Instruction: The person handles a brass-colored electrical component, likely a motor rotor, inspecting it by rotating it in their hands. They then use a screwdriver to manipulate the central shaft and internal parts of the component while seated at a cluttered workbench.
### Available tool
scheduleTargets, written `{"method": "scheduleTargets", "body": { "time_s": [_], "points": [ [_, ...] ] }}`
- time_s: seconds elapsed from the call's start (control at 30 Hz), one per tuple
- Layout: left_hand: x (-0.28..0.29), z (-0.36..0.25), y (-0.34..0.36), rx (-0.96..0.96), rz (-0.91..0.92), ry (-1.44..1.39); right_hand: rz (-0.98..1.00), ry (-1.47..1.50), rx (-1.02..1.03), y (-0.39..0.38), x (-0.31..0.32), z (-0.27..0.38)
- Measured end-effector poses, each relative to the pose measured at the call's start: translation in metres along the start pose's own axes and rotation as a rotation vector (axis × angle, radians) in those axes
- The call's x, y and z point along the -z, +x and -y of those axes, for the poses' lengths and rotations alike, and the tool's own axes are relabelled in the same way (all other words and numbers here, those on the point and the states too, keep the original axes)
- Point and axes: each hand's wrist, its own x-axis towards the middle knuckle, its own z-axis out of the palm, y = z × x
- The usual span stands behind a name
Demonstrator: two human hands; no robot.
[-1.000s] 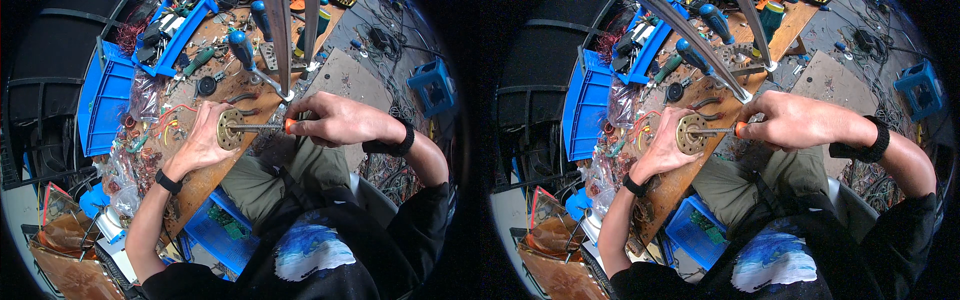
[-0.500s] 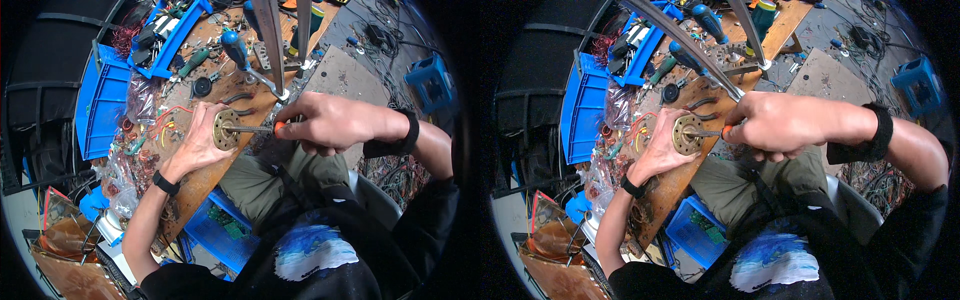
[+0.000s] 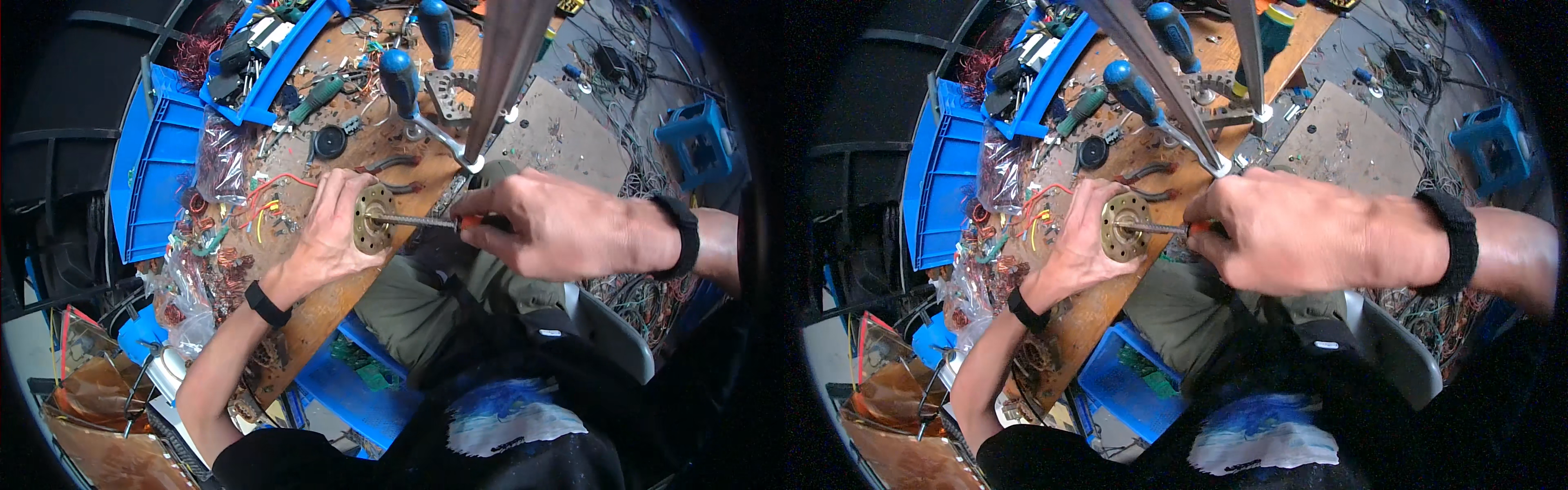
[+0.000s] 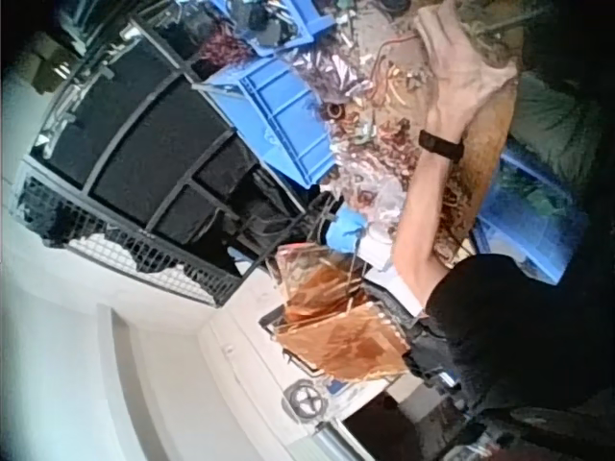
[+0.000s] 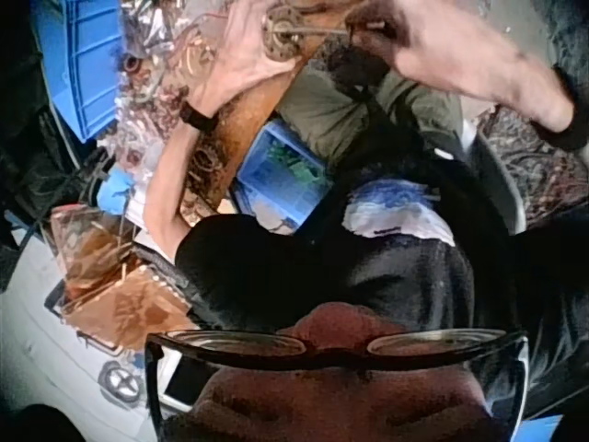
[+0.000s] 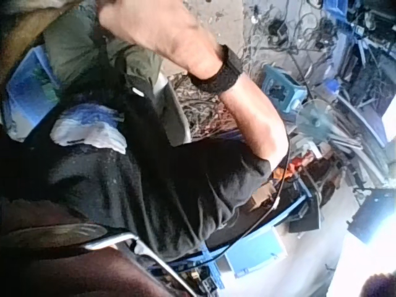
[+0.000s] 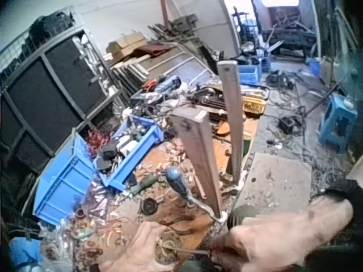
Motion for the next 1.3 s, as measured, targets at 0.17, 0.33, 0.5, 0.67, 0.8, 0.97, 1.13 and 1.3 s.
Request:
{"method": "scheduleTargets", "body": {
  "time_s": [0.17,0.33,0.5,0.67,0.8,0.97,1.13,1.3],
  "points": [
    [0.002,-0.001,-0.002,-0.005,-0.007,0.010,-0.053,-0.048,0.064,-0.001,-0.008,0.000],
    [-0.001,0.001,-0.003,0.007,-0.021,-0.001,-0.029,-0.084,0.037,0.001,-0.006,0.008],
    [-0.003,0.002,-0.002,-0.012,-0.039,-0.022,-0.114,-0.150,0.171,0.002,-0.014,0.001],
    [-0.005,0.005,-0.003,-0.031,-0.066,-0.013,-0.097,-0.163,0.106,0.001,-0.013,0.008],
    [-0.007,0.006,-0.004,-0.022,-0.079,-0.012,-0.089,-0.190,0.107,0.001,-0.014,0.008],
    [-0.004,0.005,-0.005,0.014,-0.032,-0.032,-0.131,-0.267,0.228,0.004,-0.017,0.000],
    [-0.005,0.004,-0.004,-0.024,-0.073,-0.021,-0.075,-0.326,0.198,0.003,-0.011,0.003],
    [-0.005,0.003,-0.005,0.008,-0.058,-0.013,-0.058,-0.377,0.141,0.001,-0.013,0.008]
  ]
}}
